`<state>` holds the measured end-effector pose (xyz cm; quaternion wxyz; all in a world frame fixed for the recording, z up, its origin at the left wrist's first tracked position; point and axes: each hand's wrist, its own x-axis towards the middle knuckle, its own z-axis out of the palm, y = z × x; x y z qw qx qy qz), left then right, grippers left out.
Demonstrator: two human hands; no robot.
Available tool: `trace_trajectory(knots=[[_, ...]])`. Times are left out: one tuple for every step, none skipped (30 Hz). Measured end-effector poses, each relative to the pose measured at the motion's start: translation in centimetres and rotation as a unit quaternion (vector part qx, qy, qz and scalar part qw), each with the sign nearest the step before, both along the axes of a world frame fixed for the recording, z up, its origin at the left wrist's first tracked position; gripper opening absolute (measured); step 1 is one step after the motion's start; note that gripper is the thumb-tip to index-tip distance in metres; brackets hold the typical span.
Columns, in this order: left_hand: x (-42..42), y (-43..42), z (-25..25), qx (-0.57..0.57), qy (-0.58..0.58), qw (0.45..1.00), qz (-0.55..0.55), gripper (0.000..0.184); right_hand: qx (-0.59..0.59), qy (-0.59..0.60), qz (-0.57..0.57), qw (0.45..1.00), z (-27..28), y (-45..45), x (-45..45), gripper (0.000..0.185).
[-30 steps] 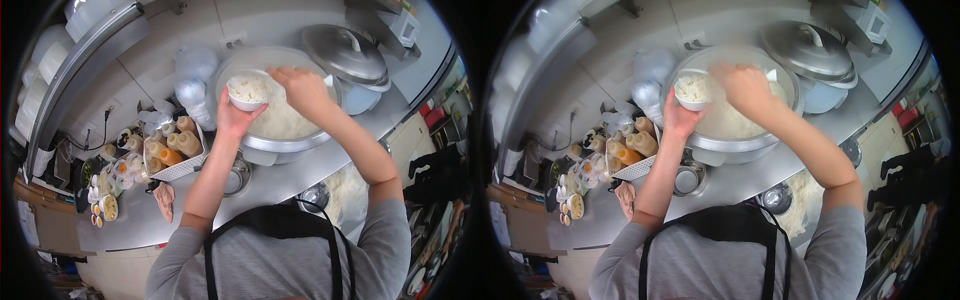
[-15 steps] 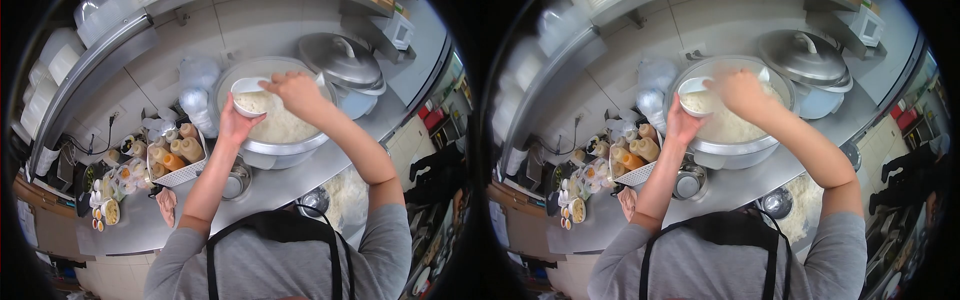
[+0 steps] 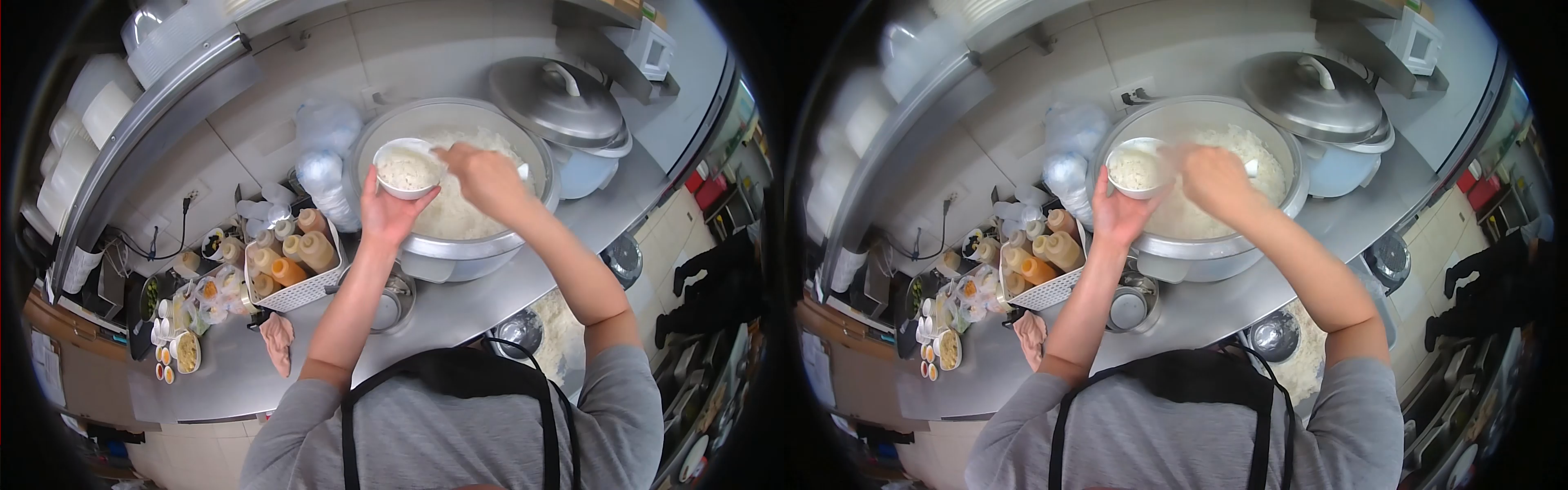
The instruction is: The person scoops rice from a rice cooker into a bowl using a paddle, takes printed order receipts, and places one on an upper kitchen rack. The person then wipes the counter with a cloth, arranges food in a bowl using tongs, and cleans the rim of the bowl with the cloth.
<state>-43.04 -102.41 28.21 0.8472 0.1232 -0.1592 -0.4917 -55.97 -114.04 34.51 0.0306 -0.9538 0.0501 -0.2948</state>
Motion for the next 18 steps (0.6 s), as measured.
trace_trajectory(knots=[[-0.1, 0.3, 0.4, 0.010, -0.043, 0.999, 0.004, 0.060, 0.033, -0.039, -0.010, 0.999, 0.8, -0.5, -0.1, 0.043], [0.0, 0.4, 0.7, 0.010, -0.043, 0.999, 0.003, 0.060, 0.066, -0.078, -0.020, 0.995, 1.2, -0.8, -0.2, 0.042], [0.2, 0.6, 0.9, 0.013, -0.062, 0.998, 0.001, 0.060, 0.067, -0.078, -0.020, 0.994, 0.7, -0.6, -0.1, 0.042], [0.3, 0.7, 1.0, 0.016, -0.081, 0.997, -0.002, 0.060, 0.051, -0.066, -0.011, 0.996, -0.3, -0.3, 0.1, 0.042], [0.3, 0.8, 1.0, 0.018, -0.082, 0.996, -0.002, 0.060, 0.035, -0.054, -0.002, 0.998, -1.2, -0.2, 0.4, 0.042], [0.4, 0.8, 1.1, 0.007, -0.064, 0.998, 0.009, 0.060, 0.035, -0.055, -0.003, 0.998, -1.8, -0.5, 0.7, 0.042], [0.4, 0.7, 1.2, -0.003, -0.046, 0.999, 0.022, 0.060, 0.087, -0.111, 0.008, 0.990, -2.3, -0.9, 0.9, 0.039], [0.5, 0.6, 1.3, -0.005, -0.047, 0.999, 0.023, 0.060, 0.138, -0.166, 0.021, 0.976, -2.6, -1.4, 1.1, 0.037], [0.5, 0.5, 1.2, -0.026, -0.018, 0.998, 0.056, 0.060, 0.138, -0.167, 0.023, 0.976, -2.5, -1.6, 1.0, 0.037], [0.4, 0.4, 1.1, -0.047, 0.013, 0.995, 0.089, 0.060, 0.297, -0.115, 0.021, 0.948, -2.5, -1.9, 0.9, 0.039], [0.5, 0.3, 1.1, -0.048, 0.013, 0.995, 0.092, 0.060, 0.447, -0.059, 0.018, 0.892, -2.4, -2.0, 0.9, 0.041], [0.5, 0.2, 1.1, -0.041, 0.026, 0.992, 0.114, 0.059, 0.447, -0.059, 0.019, 0.892, -3.2, -1.5, 1.2, 0.041], [0.5, 0.1, 1.2, -0.035, 0.039, 0.990, 0.135, 0.059, 0.479, -0.030, 0.025, 0.877, -4.4, -0.5, 1.7, 0.042], [0.6, 0.0, 1.2, -0.037, 0.038, 0.989, 0.135, 0.059, 0.508, -0.002, 0.030, 0.861, -5.3, 0.3, 2.0, 0.043], [0.7, -0.2, 1.1, -0.037, 0.032, 0.988, 0.145, 0.058, 0.506, -0.002, 0.031, 0.862, -5.3, 1.5, 2.0, 0.043], [0.8, -0.2, 1.0, -0.035, 0.027, 0.987, 0.155, 0.058, 0.399, -0.070, 0.045, 0.913, -5.4, 2.7, 2.0, 0.043], [0.8, -0.2, 0.9, -0.035, 0.028, 0.986, 0.158, 0.058, 0.286, -0.135, 0.059, 0.947, -5.2, 3.6, 2.0, 0.042], [0.9, -0.2, 0.9, -0.031, 0.023, 0.986, 0.164, 0.058, 0.310, -0.133, 0.090, 0.937, -4.0, 4.3, 1.6, 0.044]])
